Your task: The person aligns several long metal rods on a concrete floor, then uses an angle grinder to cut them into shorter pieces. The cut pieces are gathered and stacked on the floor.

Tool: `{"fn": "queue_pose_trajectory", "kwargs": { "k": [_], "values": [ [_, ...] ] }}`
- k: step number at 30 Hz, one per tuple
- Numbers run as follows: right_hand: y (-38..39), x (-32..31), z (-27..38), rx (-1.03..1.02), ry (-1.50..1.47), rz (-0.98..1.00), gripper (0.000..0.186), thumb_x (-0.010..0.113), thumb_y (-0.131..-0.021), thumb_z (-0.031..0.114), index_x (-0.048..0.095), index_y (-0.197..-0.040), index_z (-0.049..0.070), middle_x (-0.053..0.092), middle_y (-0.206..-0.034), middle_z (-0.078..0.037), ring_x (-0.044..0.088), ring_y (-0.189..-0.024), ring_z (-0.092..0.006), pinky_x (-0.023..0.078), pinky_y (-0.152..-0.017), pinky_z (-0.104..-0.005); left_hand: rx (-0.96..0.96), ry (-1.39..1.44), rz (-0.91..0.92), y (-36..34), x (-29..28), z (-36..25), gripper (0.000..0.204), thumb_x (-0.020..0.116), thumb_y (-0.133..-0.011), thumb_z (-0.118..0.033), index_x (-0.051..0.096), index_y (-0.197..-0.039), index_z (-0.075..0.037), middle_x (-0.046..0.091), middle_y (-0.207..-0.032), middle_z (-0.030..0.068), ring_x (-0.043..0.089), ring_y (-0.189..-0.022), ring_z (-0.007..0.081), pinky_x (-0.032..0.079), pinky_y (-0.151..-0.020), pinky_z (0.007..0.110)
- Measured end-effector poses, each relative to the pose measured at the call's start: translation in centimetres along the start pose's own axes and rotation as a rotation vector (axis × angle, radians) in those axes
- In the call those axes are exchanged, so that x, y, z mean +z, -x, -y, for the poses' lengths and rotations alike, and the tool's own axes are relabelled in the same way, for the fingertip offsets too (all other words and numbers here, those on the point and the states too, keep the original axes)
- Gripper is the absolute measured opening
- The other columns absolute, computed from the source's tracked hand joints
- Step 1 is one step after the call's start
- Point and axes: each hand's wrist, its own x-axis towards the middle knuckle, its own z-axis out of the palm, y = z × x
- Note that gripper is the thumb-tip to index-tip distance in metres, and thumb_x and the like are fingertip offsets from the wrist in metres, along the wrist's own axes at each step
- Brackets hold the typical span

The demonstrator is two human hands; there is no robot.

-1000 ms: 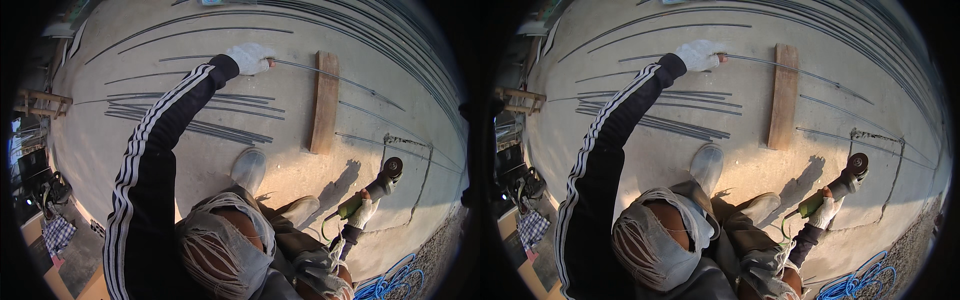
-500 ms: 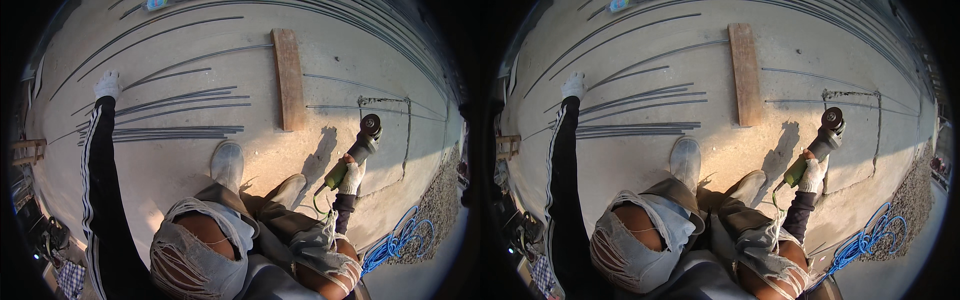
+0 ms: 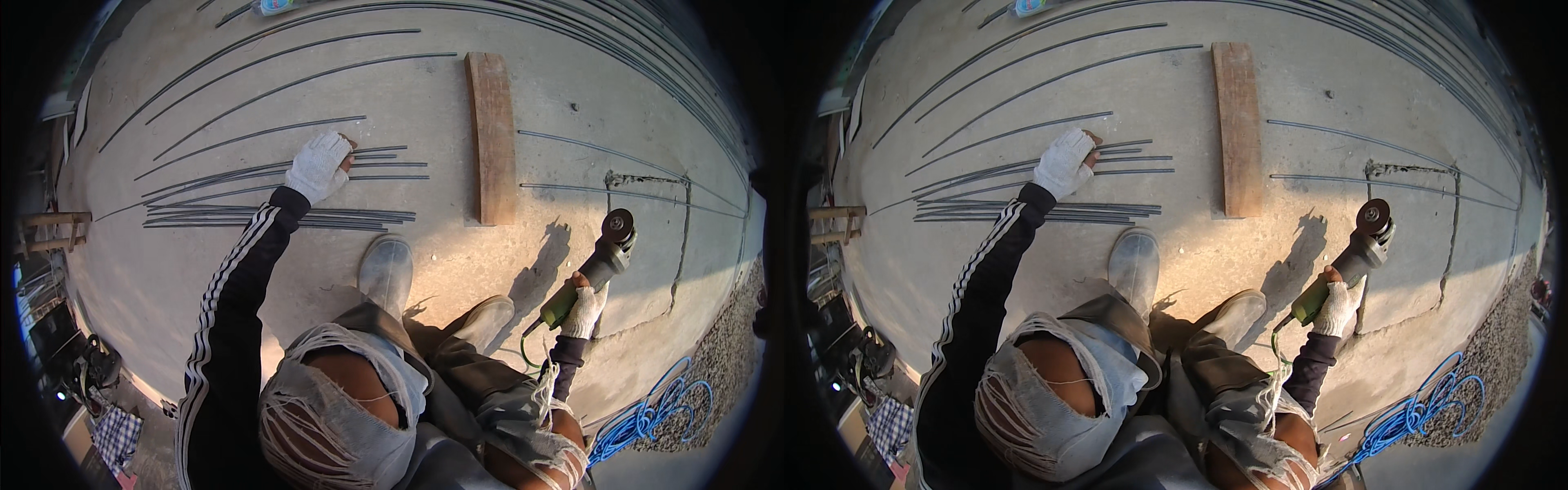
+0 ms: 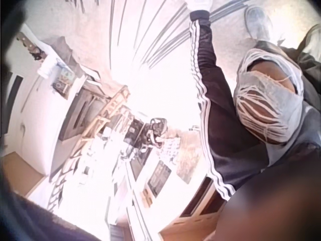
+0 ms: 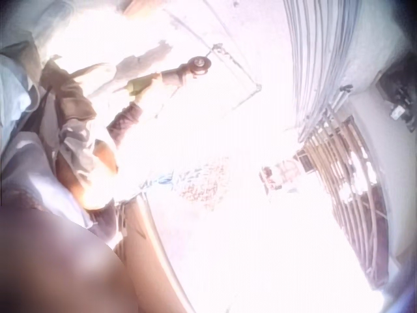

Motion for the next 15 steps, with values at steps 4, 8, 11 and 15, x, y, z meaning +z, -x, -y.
{"fn": "queue_pose_trajectory", "kwargs": {
  "k": [4, 8, 11, 15],
  "values": [
    [-0.1, 0.1, 0.0, 0.037, -0.005, -0.016, 0.058, 0.079, -0.083, 0.005, 0.057, -0.136, 0.004, 0.07, -0.098, -0.008, 0.069, -0.079, -0.0197, 0.056, -0.072, -0.0321, 0.0, -0.081, -0.09, 1.8, 3.0, -2.9, 0.024, 0.074, -0.083, -0.01, 0.069, -0.106, -0.007, 0.066, -0.102, 0.0121, 0.065, -0.099, 0.0325, 0.053, -0.086, 0.043],
    [0.2, 0.4, 0.4, 0.082, -0.027, 0.008, 0.045, 0.079, -0.085, 0.009, 0.06, -0.125, 0.003, 0.066, -0.091, -0.008, 0.065, -0.077, -0.0196, 0.056, -0.071, -0.0339, -0.094, -0.213, 0.0, 2.7, 4.5, -4.3, 0.027, 0.076, -0.08, -0.022, 0.069, -0.104, -0.014, 0.063, -0.101, 0.0085, 0.063, -0.098, 0.0292, 0.052, -0.088, 0.045],
    [0.1, 0.5, 0.7, 0.059, -0.008, 0.026, 0.046, 0.079, -0.086, 0.012, 0.06, -0.127, 0.004, 0.066, -0.094, -0.007, 0.066, -0.079, -0.0198, 0.056, -0.073, -0.0347, -0.06, -0.261, 0.005, 3.4, 4.3, -4.3, 0.03, 0.077, -0.078, -0.024, 0.069, -0.105, -0.015, 0.062, -0.106, 0.0069, 0.062, -0.103, 0.0275, 0.05, -0.091, 0.046],
    [-0.3, 0.9, 0.5, 0.073, -0.001, 0.029, 0.045, 0.08, -0.088, 0.013, 0.061, -0.127, 0.003, 0.066, -0.095, -0.007, 0.066, -0.079, -0.0196, 0.056, -0.073, -0.0342, -0.066, -0.236, 0.021, 4.2, 3.7, -3.8, 0.03, 0.078, -0.078, -0.024, 0.069, -0.105, -0.015, 0.063, -0.106, 0.0066, 0.062, -0.103, 0.0275, 0.05, -0.09, 0.046]
  ]
}}
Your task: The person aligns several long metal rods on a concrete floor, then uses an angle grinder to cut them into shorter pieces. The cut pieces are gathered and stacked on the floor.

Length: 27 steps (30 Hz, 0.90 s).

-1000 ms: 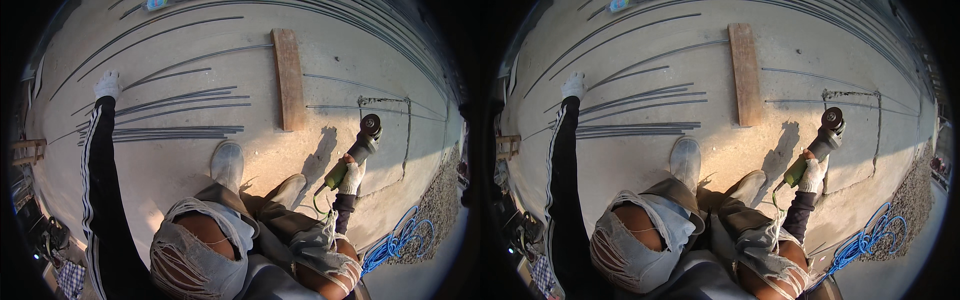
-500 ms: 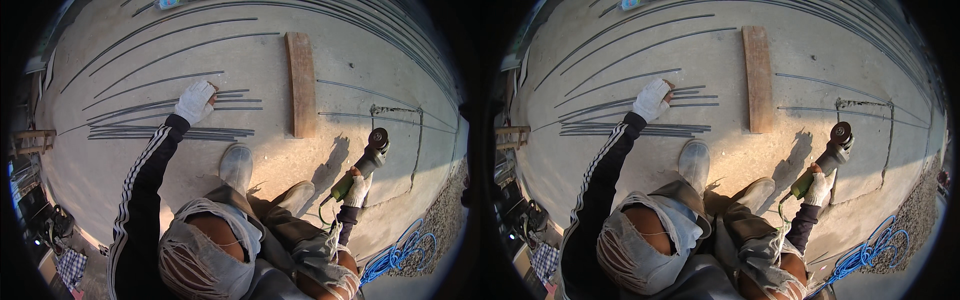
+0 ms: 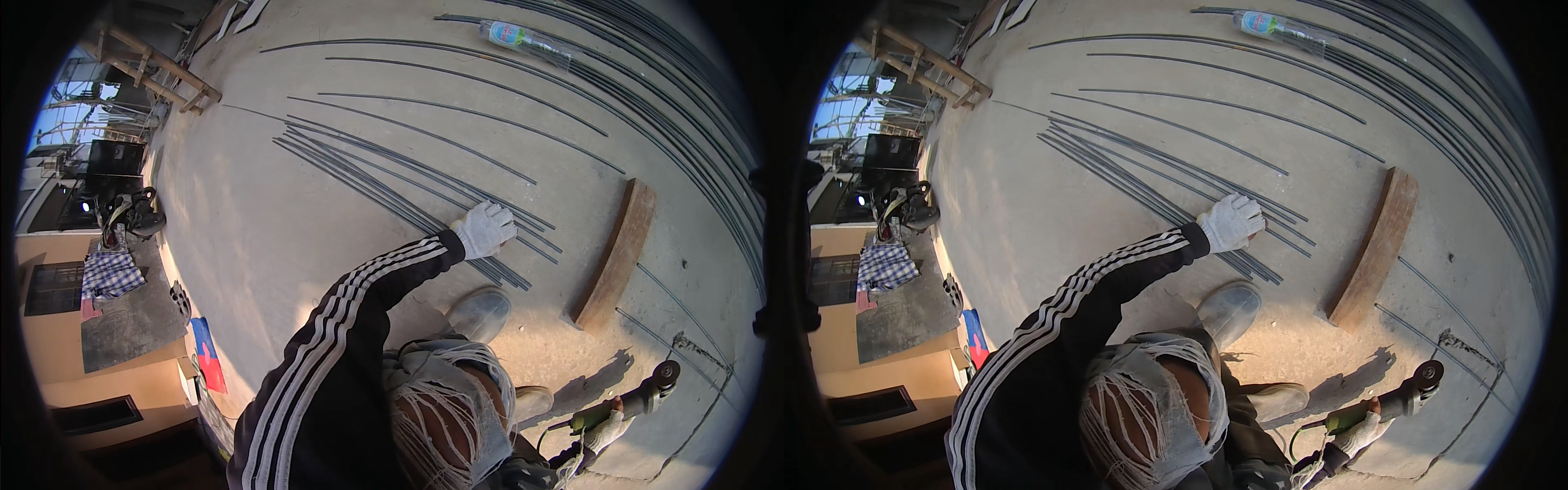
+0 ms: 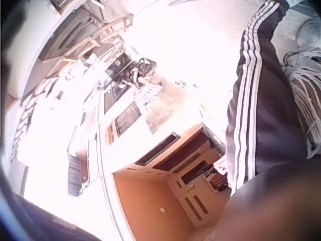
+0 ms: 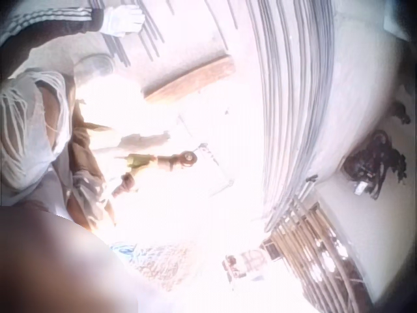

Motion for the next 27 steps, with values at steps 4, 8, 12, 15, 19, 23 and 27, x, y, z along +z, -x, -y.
{"fn": "queue_pose_trajectory", "kwargs": {
  "k": [4, 8, 12, 15, 19, 23, 27],
  "values": [
    [0.0, 0.0, 0.0, -0.006, -0.001, -0.002, 0.045, 0.08, -0.087, 0.012, 0.061, -0.127, 0.002, 0.067, -0.096, -0.007, 0.066, -0.081, -0.0204, 0.056, -0.075, -0.0348, -0.11, 0.109, -0.229, 0.5, 0.0, 1.4, 0.028, 0.077, -0.079, -0.021, 0.069, -0.104, -0.013, 0.062, -0.101, 0.0084, 0.063, -0.099, 0.0302, 0.051, -0.087, 0.045],
    [0.0, -0.2, 0.0, -0.017, 0.002, 0.031, 0.049, 0.078, -0.087, 0.009, 0.059, -0.132, 0.003, 0.066, -0.097, -0.007, 0.065, -0.08, -0.0192, 0.056, -0.074, -0.0331, -0.203, -0.039, -0.168, 1.9, -1.4, 4.9, 0.025, 0.077, -0.079, -0.018, 0.069, -0.102, -0.012, 0.062, -0.099, 0.0097, 0.063, -0.097, 0.0324, 0.052, -0.084, 0.045],
    [-0.3, -0.1, -0.2, -0.014, -0.002, 0.037, 0.049, 0.078, -0.087, 0.008, 0.059, -0.131, 0.003, 0.066, -0.097, -0.007, 0.065, -0.081, -0.0186, 0.055, -0.075, -0.0326, -0.172, -0.096, -0.123, 3.5, -2.5, 7.4, 0.024, 0.076, -0.078, -0.016, 0.069, -0.101, -0.012, 0.062, -0.098, 0.0098, 0.063, -0.097, 0.0321, 0.052, -0.083, 0.046],
    [-0.5, -0.2, -0.4, -0.025, 0.022, 0.028, 0.048, 0.078, -0.087, 0.007, 0.06, -0.131, 0.004, 0.066, -0.097, -0.006, 0.065, -0.081, -0.0181, 0.055, -0.075, -0.0323, -0.154, -0.133, -0.12, 4.2, -2.5, 8.5, 0.023, 0.076, -0.078, -0.017, 0.069, -0.099, -0.012, 0.062, -0.096, 0.0096, 0.064, -0.094, 0.0317, 0.052, -0.082, 0.045],
    [-1.1, -0.6, -1.0, -0.015, -0.001, 0.024, 0.046, 0.077, -0.087, 0.005, 0.06, -0.13, 0.004, 0.067, -0.097, -0.006, 0.066, -0.081, -0.0177, 0.055, -0.076, -0.0319, -0.162, -0.167, -0.139, 4.5, -1.8, 9.1, 0.023, 0.076, -0.077, -0.016, 0.067, -0.098, -0.012, 0.063, -0.097, 0.0098, 0.064, -0.096, 0.0325, 0.053, -0.084, 0.046],
    [-1.8, -1.4, -1.9, -0.024, 0.023, -0.003, 0.055, 0.08, -0.084, 0.007, 0.06, -0.136, 0.005, 0.068, -0.108, -0.006, 0.066, -0.09, -0.0194, 0.055, -0.085, -0.0338, -0.177, -0.109, -0.08, 5.5, -2.3, 9.5, 0.027, 0.077, -0.075, -0.015, 0.066, -0.099, -0.013, 0.063, -0.102, 0.0104, 0.064, -0.101, 0.0337, 0.052, -0.089, 0.047],
    [-2.0, -1.6, -2.4, -0.006, -0.012, 0.001, 0.066, 0.085, -0.08, 0.005, 0.058, -0.14, 0.007, 0.069, -0.108, -0.006, 0.068, -0.087, -0.0211, 0.056, -0.081, -0.0358, -0.2, -0.132, 0.019, 6.6, -2.4, 10.7, 0.034, 0.079, -0.071, -0.015, 0.065, -0.102, -0.014, 0.063, -0.105, 0.0104, 0.063, -0.104, 0.0344, 0.051, -0.092, 0.046]
  ]
}}
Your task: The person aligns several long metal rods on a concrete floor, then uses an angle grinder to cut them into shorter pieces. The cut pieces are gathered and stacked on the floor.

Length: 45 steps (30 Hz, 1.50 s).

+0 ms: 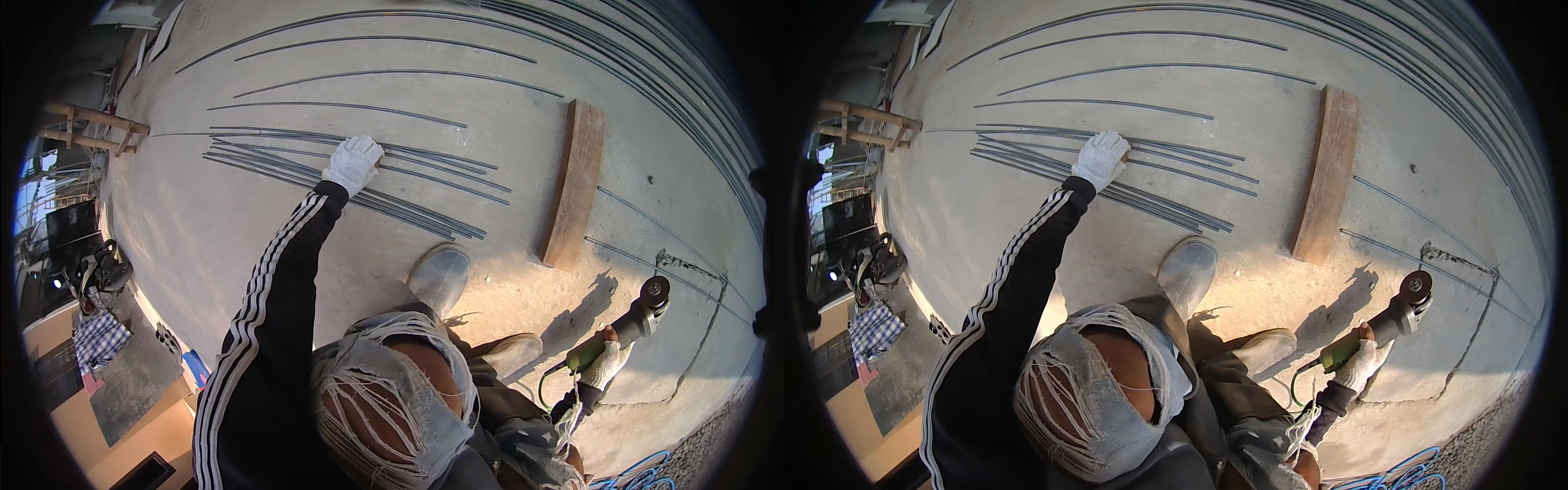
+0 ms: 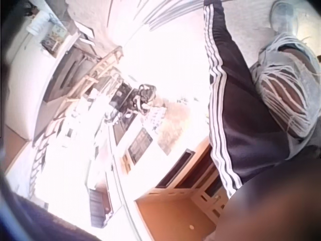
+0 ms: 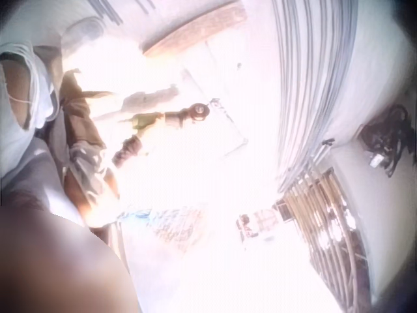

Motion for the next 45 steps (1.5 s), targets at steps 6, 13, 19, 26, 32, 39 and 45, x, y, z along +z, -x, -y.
{"fn": "queue_pose_trajectory", "kwargs": {
  "k": [6, 13, 19, 26, 32, 39, 45],
  "values": [
    [1.4, 1.6, 1.9, -0.015, 0.043, -0.012, 0.065, 0.083, -0.08, 0.005, 0.058, -0.14, 0.003, 0.069, -0.104, -0.007, 0.068, -0.083, -0.02, 0.057, -0.077, -0.0334, 0.224, -0.252, 0.066, -0.9, 0.2, 1.3, 0.043, 0.083, -0.071, -0.023, 0.067, -0.109, -0.013, 0.064, -0.111, 0.0112, 0.064, -0.107, 0.0341, 0.049, -0.097, 0.05],
    [1.7, 1.4, 2.0, -0.052, 0.067, -0.061, 0.06, 0.081, -0.081, 0.004, 0.057, -0.136, 0.004, 0.068, -0.105, -0.007, 0.067, -0.083, -0.0174, 0.055, -0.076, -0.0315, 0.387, -0.017, -0.078, -11.1, -5.3, -5.9, 0.024, 0.075, -0.082, -0.015, 0.066, -0.103, -0.008, 0.067, -0.102, 0.0133, 0.064, -0.097, 0.0349, 0.048, -0.09, 0.05],
    [0.8, 0.5, -0.3, 0.062, -0.096, -0.082, 0.067, 0.078, -0.08, 0.001, 0.055, -0.143, 0.003, 0.07, -0.101, -0.007, 0.069, -0.082, -0.0193, 0.058, -0.077, -0.0331, 0.503, 0.057, -0.092, -26.4, -1.8, -26.6, 0.046, 0.078, -0.084, -0.037, 0.07, -0.121, -0.009, 0.068, -0.121, 0.0117, 0.065, -0.115, 0.0298, 0.047, -0.099, 0.051],
    [1.1, -1.7, -0.9, -0.031, 0.032, -0.076, 0.063, 0.082, -0.081, 0.006, 0.058, -0.139, 0.0, 0.069, -0.102, -0.006, 0.065, -0.078, -0.0172, 0.055, -0.073, -0.0302, 0.404, 0.412, -0.117, -32.7, -2.2, -38.6, 0.035, 0.067, -0.096, -0.03, 0.07, -0.122, -0.007, 0.067, -0.119, 0.0132, 0.067, -0.114, 0.0306, 0.053, -0.097, 0.049],
    [1.3, -2.3, -1.7, 0.093, -0.067, -0.137, 0.045, 0.082, -0.087, 0.012, 0.065, -0.128, 0.003, 0.07, -0.098, -0.005, 0.067, -0.082, -0.0176, 0.056, -0.075, -0.0322, 0.213, 0.584, -0.346, -20.3, -1.0, -18.1, 0.031, 0.065, -0.094, -0.006, 0.069, -0.125, -0.004, 0.064, -0.104, 0.0159, 0.065, -0.094, 0.0361, 0.057, -0.083, 0.044],
    [1.3, -0.8, 0.2, 0.027, -0.009, -0.067, 0.053, 0.081, -0.087, 0.01, 0.061, -0.136, 0.003, 0.067, -0.107, -0.004, 0.065, -0.087, -0.0165, 0.054, -0.079, -0.0324, -0.018, -0.128, 0.009, -7.1, -5.4, 4.3, 0.045, 0.073, -0.072, -0.014, 0.067, -0.117, -0.012, 0.063, -0.113, 0.0118, 0.063, -0.108, 0.0347, 0.051, -0.093, 0.049],
    [1.5, 0.7, 0.6, 0.023, -0.011, -0.074, 0.047, 0.081, -0.085, 0.009, 0.065, -0.129, 0.001, 0.069, -0.101, -0.003, 0.065, -0.084, -0.0164, 0.054, -0.078, -0.0317, 0.201, -0.097, -0.023, -9.3, -1.6, 1.3, 0.036, 0.077, -0.077, -0.02, 0.068, -0.111, -0.014, 0.064, -0.112, 0.01, 0.064, -0.108, 0.0319, 0.051, -0.092, 0.046]
  ]
}}
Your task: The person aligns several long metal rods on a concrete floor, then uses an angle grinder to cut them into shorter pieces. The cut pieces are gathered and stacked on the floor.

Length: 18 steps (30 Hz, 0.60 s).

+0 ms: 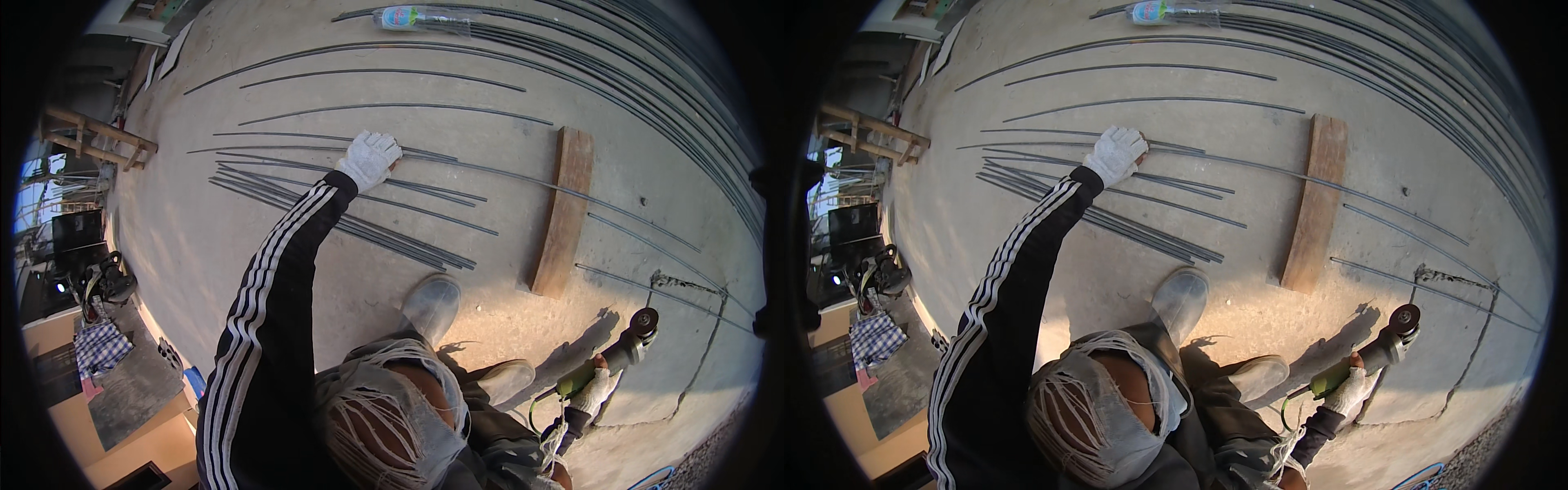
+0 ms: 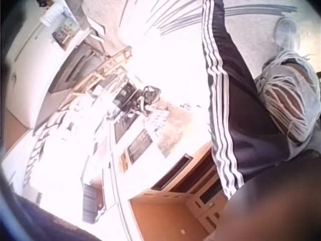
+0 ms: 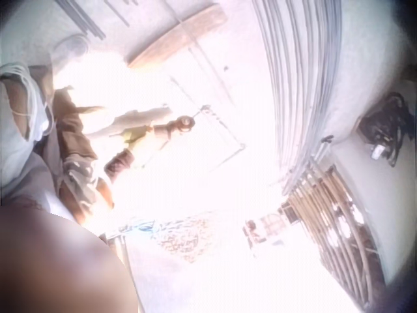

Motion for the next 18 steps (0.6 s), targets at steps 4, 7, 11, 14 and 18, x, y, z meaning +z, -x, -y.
{"fn": "queue_pose_trajectory", "kwargs": {
  "k": [4, 7, 11, 14, 18],
  "values": [
    [-0.1, -0.3, -0.6, 0.009, 0.057, -0.059, 0.047, 0.084, -0.083, 0.008, 0.067, -0.125, -0.002, 0.07, -0.101, -0.005, 0.066, -0.081, -0.0164, 0.055, -0.075, -0.0319, -0.035, 0.084, 0.003, -3.0, 1.1, -3.4, 0.024, 0.077, -0.08, -0.021, 0.067, -0.101, -0.014, 0.063, -0.102, 0.0084, 0.065, -0.101, 0.0297, 0.052, -0.086, 0.044],
    [0.0, -0.7, -0.6, -0.09, 0.055, 0.021, 0.05, 0.08, -0.081, 0.007, 0.063, -0.127, -0.001, 0.069, -0.096, -0.006, 0.066, -0.079, -0.0176, 0.055, -0.074, -0.0322, 0.078, 0.166, 0.007, -6.6, 0.7, -7.1, 0.018, 0.076, -0.082, -0.022, 0.067, -0.096, -0.015, 0.063, -0.097, 0.0067, 0.066, -0.096, 0.0277, 0.052, -0.083, 0.042],
    [0.2, -0.7, -0.5, -0.003, 0.03, -0.01, 0.056, 0.081, -0.08, 0.006, 0.061, -0.132, 0.001, 0.069, -0.098, -0.007, 0.066, -0.078, -0.0179, 0.055, -0.072, -0.0329, 0.229, 0.216, -0.079, -13.0, -0.6, -15.6, 0.018, 0.075, -0.089, -0.029, 0.07, -0.099, -0.015, 0.064, -0.096, 0.0067, 0.067, -0.091, 0.0269, 0.053, -0.082, 0.041],
    [0.2, -1.0, -0.6, -0.03, 0.057, 0.007, 0.06, 0.081, -0.079, 0.006, 0.06, -0.135, 0.001, 0.068, -0.097, -0.006, 0.066, -0.079, -0.0187, 0.055, -0.072, -0.0326, 0.192, 0.438, -0.234, -15.0, -1.5, -17.7, 0.028, 0.072, -0.094, -0.027, 0.071, -0.118, -0.011, 0.068, -0.104, 0.0108, 0.068, -0.097, 0.0313, 0.054, -0.085, 0.043],
    [0.5, -2.2, -1.5, -0.007, 0.01, -0.008, 0.067, 0.077, -0.082, 0.003, 0.053, -0.144, 0.002, 0.071, -0.098, -0.008, 0.069, -0.082, -0.0194, 0.056, -0.075, -0.0326, -0.103, 0.582, -0.153, -9.5, -2.1, -9.1, 0.035, 0.069, -0.098, -0.028, 0.068, -0.126, -0.006, 0.067, -0.105, 0.0144, 0.067, -0.099, 0.0347, 0.054, -0.09, 0.046]
  ]
}}
